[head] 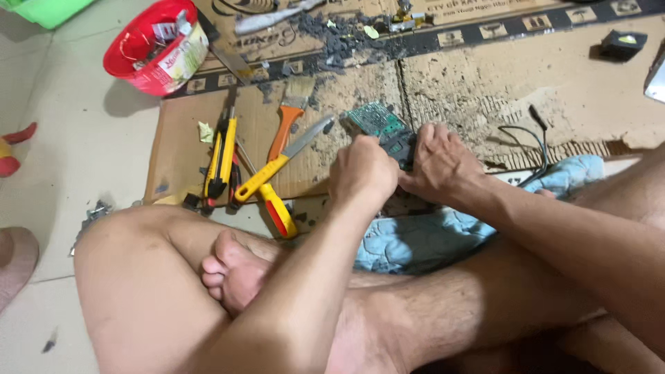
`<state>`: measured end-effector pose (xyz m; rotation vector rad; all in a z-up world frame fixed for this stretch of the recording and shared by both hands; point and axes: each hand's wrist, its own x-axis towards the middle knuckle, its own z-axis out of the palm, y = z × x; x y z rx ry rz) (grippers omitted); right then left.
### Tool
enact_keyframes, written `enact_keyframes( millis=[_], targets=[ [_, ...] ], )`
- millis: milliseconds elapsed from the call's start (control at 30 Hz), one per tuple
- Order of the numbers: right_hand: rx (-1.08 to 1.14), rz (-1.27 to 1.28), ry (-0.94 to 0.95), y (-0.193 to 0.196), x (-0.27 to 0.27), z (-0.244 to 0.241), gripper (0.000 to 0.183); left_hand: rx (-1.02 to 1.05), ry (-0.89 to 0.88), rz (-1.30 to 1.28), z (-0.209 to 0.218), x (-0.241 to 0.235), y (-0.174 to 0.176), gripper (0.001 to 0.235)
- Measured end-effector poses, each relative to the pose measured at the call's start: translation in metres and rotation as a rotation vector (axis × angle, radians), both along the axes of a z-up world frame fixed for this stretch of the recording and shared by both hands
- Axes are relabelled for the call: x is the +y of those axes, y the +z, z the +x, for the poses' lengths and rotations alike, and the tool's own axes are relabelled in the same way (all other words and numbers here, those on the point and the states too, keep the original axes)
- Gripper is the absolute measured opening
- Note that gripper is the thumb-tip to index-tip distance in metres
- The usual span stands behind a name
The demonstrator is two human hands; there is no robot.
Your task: The person sits on the floor and uses a small metal tool to scrape the surface of a green circuit board. They hold the board steady with one hand while scraping with the other, creating debris on the cardboard below.
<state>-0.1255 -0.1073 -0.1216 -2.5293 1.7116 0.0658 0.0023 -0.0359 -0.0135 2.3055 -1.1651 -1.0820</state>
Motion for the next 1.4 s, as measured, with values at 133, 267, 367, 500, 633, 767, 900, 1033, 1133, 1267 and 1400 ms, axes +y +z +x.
enact_keyframes(
  millis=[133,267,367,500,633,767,900,1033,1133,1267,1400],
  targets=[
    [0.005,0.062,-0.014,0.017,0.003,0.004,0.08,-0.191,-0.361,0.071,-0.005,0.016,0.012,0.048],
    [0.024,0.068,-0.011,-0.002,0.003,-0.003,0.084,-0.162,-0.341,0.063,-0.011,0.012,0.012,0.044],
    [0.011,0.068,-0.011,0.009,-0.001,0.002,0.085,-0.104,-0.305,0.127,-0.011,0.018,0.02,0.047],
    [-0.005,0.086,-0.038,0.006,0.004,0.001,0.081,-0.144,-0.295,0.039,0.002,-0.001,-0.014,0.046],
    [0.048,0.065,-0.046,0.003,-0.001,-0.001,0.079,-0.125,-0.327,0.016,-0.011,0.024,0.024,0.033],
    [0.02,0.052,-0.017,0.004,0.003,-0.003,0.086,-0.199,-0.392,0.061,-0.007,0.024,0.024,0.036],
    [-0.013,0.038,0.009,-0.001,-0.006,-0.002,0.083,-0.332,-0.479,0.122,-0.008,0.007,0.04,0.04],
    [-0.001,0.082,-0.025,0.025,0.013,0.002,0.082,-0.368,-0.483,0.113,0.003,-0.009,0.033,0.036],
    [-0.005,0.08,-0.023,0.035,0.011,0.005,0.085,-0.411,-0.505,0.154,0.005,-0.009,0.046,0.035],
    [-0.01,0.091,-0.009,0.036,0.011,0.004,0.083,-0.3,-0.384,0.226,0.013,0.006,0.026,0.033],
    [-0.04,0.112,-0.011,0.036,0.011,0.004,0.087,-0.177,-0.287,-0.052,0.012,0.025,0.036,0.03]
  ],
)
